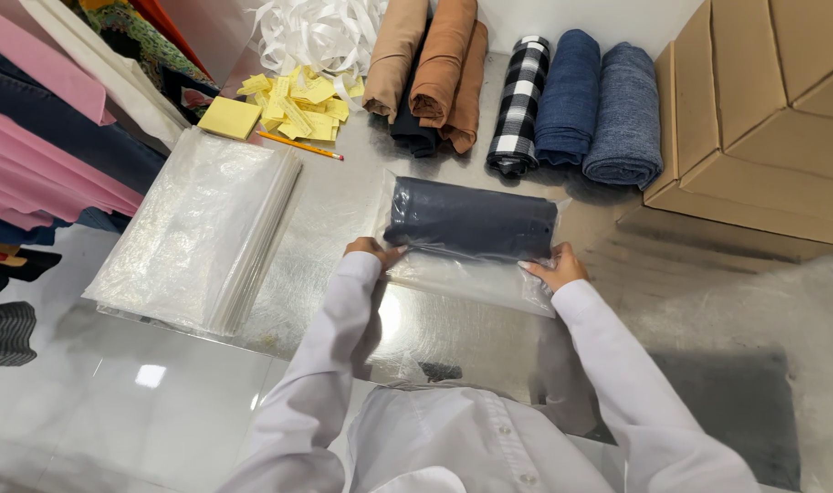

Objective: The person places a folded dark garment into a clear plastic bag on a metal table, seals the bag, and then places it into a cardboard box. The person closes the box and ties a white ribbon around it.

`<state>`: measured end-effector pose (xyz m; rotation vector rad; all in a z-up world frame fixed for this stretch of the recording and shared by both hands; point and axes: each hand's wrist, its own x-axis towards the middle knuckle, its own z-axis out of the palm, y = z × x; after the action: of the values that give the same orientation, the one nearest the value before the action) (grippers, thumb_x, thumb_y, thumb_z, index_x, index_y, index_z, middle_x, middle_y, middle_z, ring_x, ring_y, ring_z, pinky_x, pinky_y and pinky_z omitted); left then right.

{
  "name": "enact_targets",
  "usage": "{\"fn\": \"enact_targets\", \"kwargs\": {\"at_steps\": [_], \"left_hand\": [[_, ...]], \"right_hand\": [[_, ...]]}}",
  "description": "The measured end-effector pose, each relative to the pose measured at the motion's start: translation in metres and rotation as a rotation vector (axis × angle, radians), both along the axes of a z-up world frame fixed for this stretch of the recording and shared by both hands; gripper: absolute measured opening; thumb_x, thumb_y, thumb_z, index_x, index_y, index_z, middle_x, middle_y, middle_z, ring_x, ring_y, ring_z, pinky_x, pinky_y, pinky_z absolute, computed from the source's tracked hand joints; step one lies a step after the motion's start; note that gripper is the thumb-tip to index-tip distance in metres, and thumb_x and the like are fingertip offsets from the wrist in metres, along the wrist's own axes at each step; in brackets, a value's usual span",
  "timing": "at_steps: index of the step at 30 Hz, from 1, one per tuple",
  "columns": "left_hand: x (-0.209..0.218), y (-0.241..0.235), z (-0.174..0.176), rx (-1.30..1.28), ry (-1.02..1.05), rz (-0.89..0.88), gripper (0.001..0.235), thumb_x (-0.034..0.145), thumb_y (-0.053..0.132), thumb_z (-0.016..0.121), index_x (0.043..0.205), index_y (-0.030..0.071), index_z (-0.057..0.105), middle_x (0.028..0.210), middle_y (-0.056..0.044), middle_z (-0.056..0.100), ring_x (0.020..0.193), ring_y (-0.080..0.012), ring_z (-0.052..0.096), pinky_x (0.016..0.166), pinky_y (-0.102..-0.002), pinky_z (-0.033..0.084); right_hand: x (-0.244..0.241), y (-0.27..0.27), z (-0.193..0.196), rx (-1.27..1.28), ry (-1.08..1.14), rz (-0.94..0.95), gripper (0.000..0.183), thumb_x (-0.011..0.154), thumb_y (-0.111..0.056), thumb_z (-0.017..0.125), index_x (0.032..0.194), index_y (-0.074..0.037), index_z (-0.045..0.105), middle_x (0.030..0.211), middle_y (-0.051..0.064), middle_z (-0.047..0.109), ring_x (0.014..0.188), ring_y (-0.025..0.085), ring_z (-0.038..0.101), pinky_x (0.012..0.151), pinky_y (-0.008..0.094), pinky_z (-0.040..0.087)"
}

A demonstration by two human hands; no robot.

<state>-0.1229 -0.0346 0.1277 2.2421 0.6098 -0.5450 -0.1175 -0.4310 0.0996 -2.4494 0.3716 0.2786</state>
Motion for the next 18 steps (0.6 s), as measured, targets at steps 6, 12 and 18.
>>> {"fn": "enact_targets", "kwargs": {"at_steps": [6, 12, 18], "left_hand": [[0.008, 0.048, -0.071, 0.324, -0.319, -0.056, 0.095, 0.074, 0.072, 0.077, 0.14, 0.016, 0.037, 0.129, -0.015, 0.048, 0.115, -0.0434, 0.06, 0.093, -0.06, 0.056], [0.009, -0.015, 0.041, 0.591, -0.755, -0.71, 0.105, 0.082, 0.04, 0.081, 0.164, 0.03, 0.017, 0.167, -0.019, 0.015, 0.155, -0.0373, 0.01, 0.121, -0.064, 0.012], [0.043, -0.023, 0.009, 0.637, -1.535, -1.293, 0.051, 0.099, 0.034, 0.054, 0.148, 0.025, 0.043, 0.165, -0.005, 0.034, 0.152, -0.0188, 0.032, 0.126, -0.046, 0.02]], "right_hand": [[-0.023, -0.009, 0.046, -0.116, -0.313, 0.1, 0.1, 0.065, -0.037, 0.092, 0.145, -0.013, 0.039, 0.132, 0.019, 0.048, 0.125, 0.045, 0.054, 0.103, 0.056, 0.047], [0.012, 0.053, 0.034, -0.436, -0.884, 0.944, 0.067, 0.089, -0.043, 0.063, 0.15, -0.024, 0.044, 0.163, 0.008, 0.032, 0.152, 0.028, 0.027, 0.114, 0.051, 0.026], [0.035, 0.081, 0.013, -0.371, -0.964, 1.215, 0.066, 0.098, -0.064, 0.04, 0.15, -0.025, 0.043, 0.166, 0.009, 0.03, 0.156, 0.029, 0.022, 0.122, 0.051, 0.017]]}}
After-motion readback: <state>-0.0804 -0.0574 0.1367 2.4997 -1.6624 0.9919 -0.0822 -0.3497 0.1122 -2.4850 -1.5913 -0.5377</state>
